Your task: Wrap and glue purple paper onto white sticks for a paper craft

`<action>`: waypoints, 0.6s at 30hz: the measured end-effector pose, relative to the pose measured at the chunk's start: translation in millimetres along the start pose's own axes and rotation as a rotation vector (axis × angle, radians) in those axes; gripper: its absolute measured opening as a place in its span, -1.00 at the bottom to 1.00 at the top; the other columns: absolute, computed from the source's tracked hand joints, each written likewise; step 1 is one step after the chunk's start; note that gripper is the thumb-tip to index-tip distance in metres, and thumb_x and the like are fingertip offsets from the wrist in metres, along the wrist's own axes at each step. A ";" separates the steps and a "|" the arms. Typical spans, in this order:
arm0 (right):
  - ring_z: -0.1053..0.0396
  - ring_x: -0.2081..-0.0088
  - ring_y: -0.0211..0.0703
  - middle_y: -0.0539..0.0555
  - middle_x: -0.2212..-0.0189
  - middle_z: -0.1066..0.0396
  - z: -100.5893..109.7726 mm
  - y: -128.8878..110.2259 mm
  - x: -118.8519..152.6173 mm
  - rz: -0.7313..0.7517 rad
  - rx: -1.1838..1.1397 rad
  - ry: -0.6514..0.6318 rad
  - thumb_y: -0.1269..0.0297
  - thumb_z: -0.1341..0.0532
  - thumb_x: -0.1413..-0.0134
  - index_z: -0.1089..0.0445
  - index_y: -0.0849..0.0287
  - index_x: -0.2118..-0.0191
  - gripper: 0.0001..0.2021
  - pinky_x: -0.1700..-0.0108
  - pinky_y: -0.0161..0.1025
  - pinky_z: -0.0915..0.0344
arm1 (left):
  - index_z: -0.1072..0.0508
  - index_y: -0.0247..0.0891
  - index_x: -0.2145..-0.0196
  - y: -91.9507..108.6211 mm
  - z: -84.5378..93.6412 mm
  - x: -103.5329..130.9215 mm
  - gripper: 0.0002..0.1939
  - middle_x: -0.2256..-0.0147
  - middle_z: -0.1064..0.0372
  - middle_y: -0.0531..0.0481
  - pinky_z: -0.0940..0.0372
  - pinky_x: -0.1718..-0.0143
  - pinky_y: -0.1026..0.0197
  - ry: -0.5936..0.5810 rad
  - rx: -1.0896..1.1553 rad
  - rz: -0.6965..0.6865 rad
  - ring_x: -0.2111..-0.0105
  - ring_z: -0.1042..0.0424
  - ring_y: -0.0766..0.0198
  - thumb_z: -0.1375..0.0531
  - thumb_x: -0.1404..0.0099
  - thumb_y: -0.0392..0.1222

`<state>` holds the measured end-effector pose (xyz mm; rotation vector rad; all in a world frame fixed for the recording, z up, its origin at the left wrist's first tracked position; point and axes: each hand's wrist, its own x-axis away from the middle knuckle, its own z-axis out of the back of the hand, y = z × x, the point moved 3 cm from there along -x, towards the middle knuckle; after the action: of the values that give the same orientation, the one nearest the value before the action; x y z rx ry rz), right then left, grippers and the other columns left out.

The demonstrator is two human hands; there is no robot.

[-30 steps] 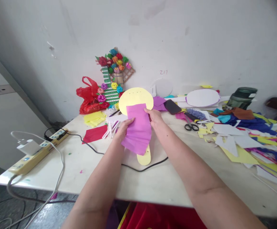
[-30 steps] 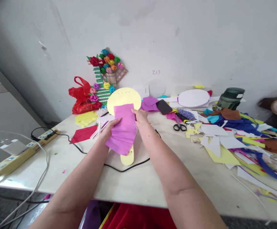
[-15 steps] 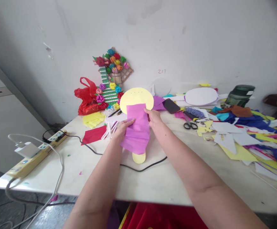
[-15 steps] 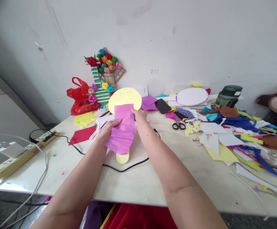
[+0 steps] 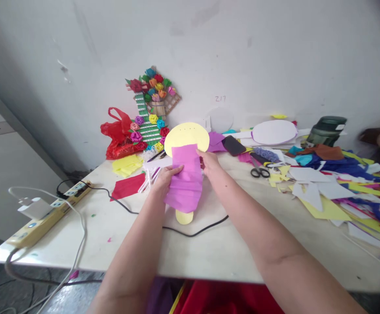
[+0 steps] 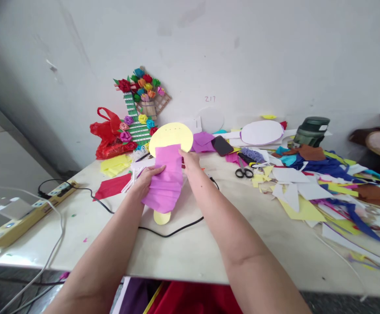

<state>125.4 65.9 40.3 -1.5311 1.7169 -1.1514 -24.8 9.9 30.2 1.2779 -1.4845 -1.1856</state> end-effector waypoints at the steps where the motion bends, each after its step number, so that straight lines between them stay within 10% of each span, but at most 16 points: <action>1: -0.23 0.68 -0.33 -0.07 0.71 -0.26 1.0 -1.7 -0.7 -0.003 0.019 -0.015 0.32 -0.28 0.23 -0.27 0.23 0.49 -0.83 0.68 -0.39 -0.16 | -0.48 -0.39 0.40 0.3 1.3 0.5 -0.75 0.56 -0.45 -0.09 -0.31 0.54 0.24 -0.002 -0.001 -0.002 0.60 -0.42 0.21 -0.29 0.02 -0.15; 5: -0.06 0.76 -0.40 -0.07 0.76 -0.19 12.4 -14.5 -4.4 0.010 0.104 0.017 0.14 -0.23 0.13 -0.26 0.22 0.54 -0.75 0.78 -0.44 0.09 | -0.48 -0.36 0.42 2.6 4.8 5.8 -0.78 0.57 -0.45 -0.09 -0.30 0.58 0.26 -0.039 0.008 0.022 0.63 -0.41 0.22 -0.28 0.01 -0.14; 11: 0.19 0.77 -0.48 -0.14 0.85 0.01 30.2 -37.0 -4.1 0.050 0.194 -0.026 0.42 -0.22 0.15 -0.19 0.22 0.63 -0.81 0.78 -0.45 0.29 | -0.47 -0.37 0.54 1.7 10.3 2.3 -0.83 0.66 -0.39 -0.06 -0.25 0.66 0.29 -0.051 -0.048 0.102 0.70 -0.35 0.27 -0.29 0.02 -0.17; 18: 0.16 0.78 -0.46 -0.13 0.84 0.01 50.2 -53.4 -11.5 0.098 0.044 0.139 0.39 -0.14 0.06 -0.16 0.21 0.58 -0.83 0.78 -0.47 0.26 | -0.44 -0.30 0.38 8.9 43.8 -17.7 -0.82 0.47 -0.45 -0.02 -0.36 0.29 0.26 0.292 0.449 -0.260 0.38 -0.46 0.24 -0.25 -0.03 -0.18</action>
<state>196.6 66.7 61.6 -1.3534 1.8231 -1.2617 -66.6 33.8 29.4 1.9066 -1.4393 -0.7939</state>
